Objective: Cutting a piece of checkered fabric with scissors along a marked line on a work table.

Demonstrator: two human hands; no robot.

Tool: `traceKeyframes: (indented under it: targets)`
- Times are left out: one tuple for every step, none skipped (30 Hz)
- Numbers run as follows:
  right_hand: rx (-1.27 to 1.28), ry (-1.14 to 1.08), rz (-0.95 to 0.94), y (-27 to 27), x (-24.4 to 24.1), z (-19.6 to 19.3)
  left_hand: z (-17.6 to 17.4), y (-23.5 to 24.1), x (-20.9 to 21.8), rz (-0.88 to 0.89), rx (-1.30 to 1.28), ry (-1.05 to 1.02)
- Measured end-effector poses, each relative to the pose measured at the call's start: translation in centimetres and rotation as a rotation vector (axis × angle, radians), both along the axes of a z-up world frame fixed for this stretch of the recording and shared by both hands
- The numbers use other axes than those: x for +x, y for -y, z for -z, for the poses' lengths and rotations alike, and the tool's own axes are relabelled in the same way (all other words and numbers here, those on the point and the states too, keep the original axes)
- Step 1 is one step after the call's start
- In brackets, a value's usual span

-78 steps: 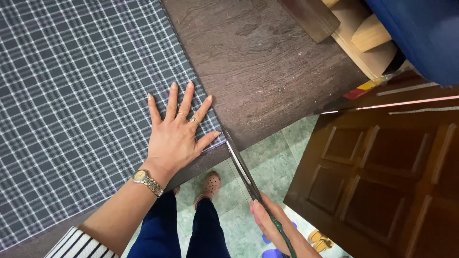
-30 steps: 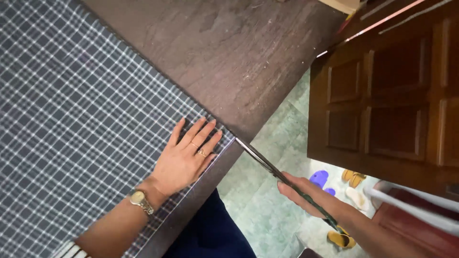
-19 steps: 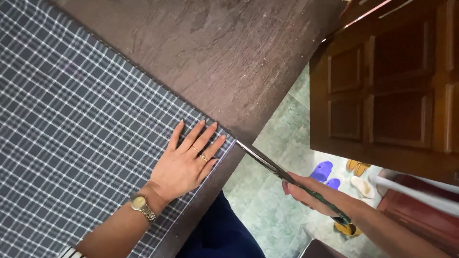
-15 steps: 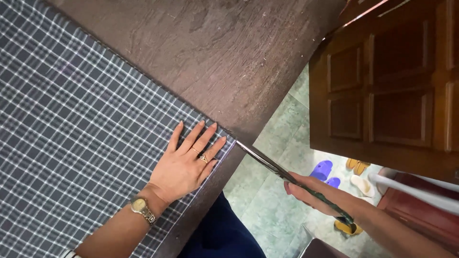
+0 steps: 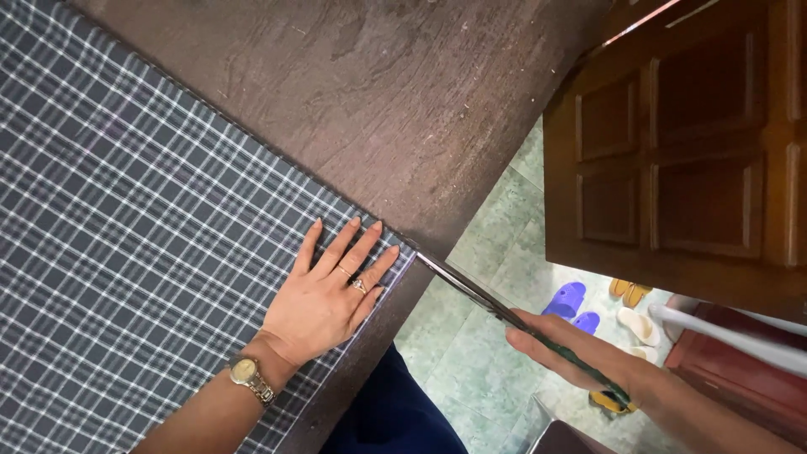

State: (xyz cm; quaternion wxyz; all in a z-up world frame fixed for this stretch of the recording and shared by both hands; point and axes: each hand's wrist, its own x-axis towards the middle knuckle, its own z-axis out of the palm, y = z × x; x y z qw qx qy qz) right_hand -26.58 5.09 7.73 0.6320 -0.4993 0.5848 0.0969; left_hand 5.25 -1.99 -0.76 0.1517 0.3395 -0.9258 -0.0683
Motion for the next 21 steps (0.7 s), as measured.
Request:
traceKeyframes:
  targets:
    - [0.051,-0.137,0.004,0.1,0.4,-0.2,0.0,0.0,0.0,0.002,0.005,-0.006]
    - [0.104,-0.275,0.007,0.1,0.8,-0.5,0.0,0.0,0.0,0.003,0.012,-0.013]
    - [0.104,-0.275,0.005,-0.1,0.5,-0.2,0.0,0.0,0.0,0.001,0.012,-0.012]
    - [0.064,-0.230,-0.017,-0.3,0.2,0.1,-0.1,0.0,0.0,0.003,0.016,-0.010]
    - [0.025,-0.185,-0.039,-0.5,-0.1,0.5,-0.1,0.0,0.0,0.006,0.020,-0.008]
    - [0.025,-0.185,-0.040,-0.6,-0.2,0.7,0.0,0.1,0.0,0.005,0.020,-0.008]
    - [-0.010,-0.112,-0.004,-0.7,-0.4,1.0,0.0,0.1,0.0,0.005,0.013,-0.007]
    - [-0.043,-0.038,0.031,-0.8,-0.5,1.2,0.1,0.0,0.0,0.005,0.009,-0.005]
    - [-0.040,-0.038,0.030,-0.6,-0.3,0.8,0.1,0.0,0.0,0.004,0.011,-0.005]
    - [-0.013,-0.077,-0.008,-0.4,-0.1,0.3,0.0,0.0,0.0,0.005,0.014,-0.008]
    - [0.014,-0.115,-0.046,-0.1,0.1,-0.1,0.0,0.0,0.0,0.006,0.017,-0.011]
    - [0.013,-0.116,-0.047,0.0,0.2,0.0,0.1,0.0,0.0,0.004,0.016,-0.012]
    - [0.019,-0.102,-0.053,0.2,0.2,0.0,0.1,0.0,0.0,0.006,0.011,-0.016]
    - [0.025,-0.088,-0.059,0.3,0.3,0.1,0.2,0.0,0.0,0.008,0.006,-0.020]
    - [0.026,-0.088,-0.060,0.2,0.2,0.6,0.2,-0.1,0.0,0.006,0.007,-0.020]
    - [0.018,-0.052,-0.050,0.2,0.1,1.1,0.2,-0.1,0.1,0.011,0.005,-0.028]
    - [0.010,-0.015,-0.039,0.1,0.0,1.6,0.2,-0.1,0.1,0.017,0.004,-0.035]
    - [0.009,-0.015,-0.041,0.4,0.3,1.5,0.2,-0.1,0.1,0.015,0.003,-0.035]
    - [-0.010,-0.025,-0.049,0.6,0.6,1.5,0.3,-0.1,0.1,0.014,0.000,-0.048]
    - [-0.029,-0.034,-0.056,0.8,0.8,1.4,0.3,-0.1,0.1,0.014,-0.003,-0.061]
    - [-0.030,-0.034,-0.058,0.8,0.9,1.6,0.3,-0.2,0.1,0.012,-0.003,-0.060]
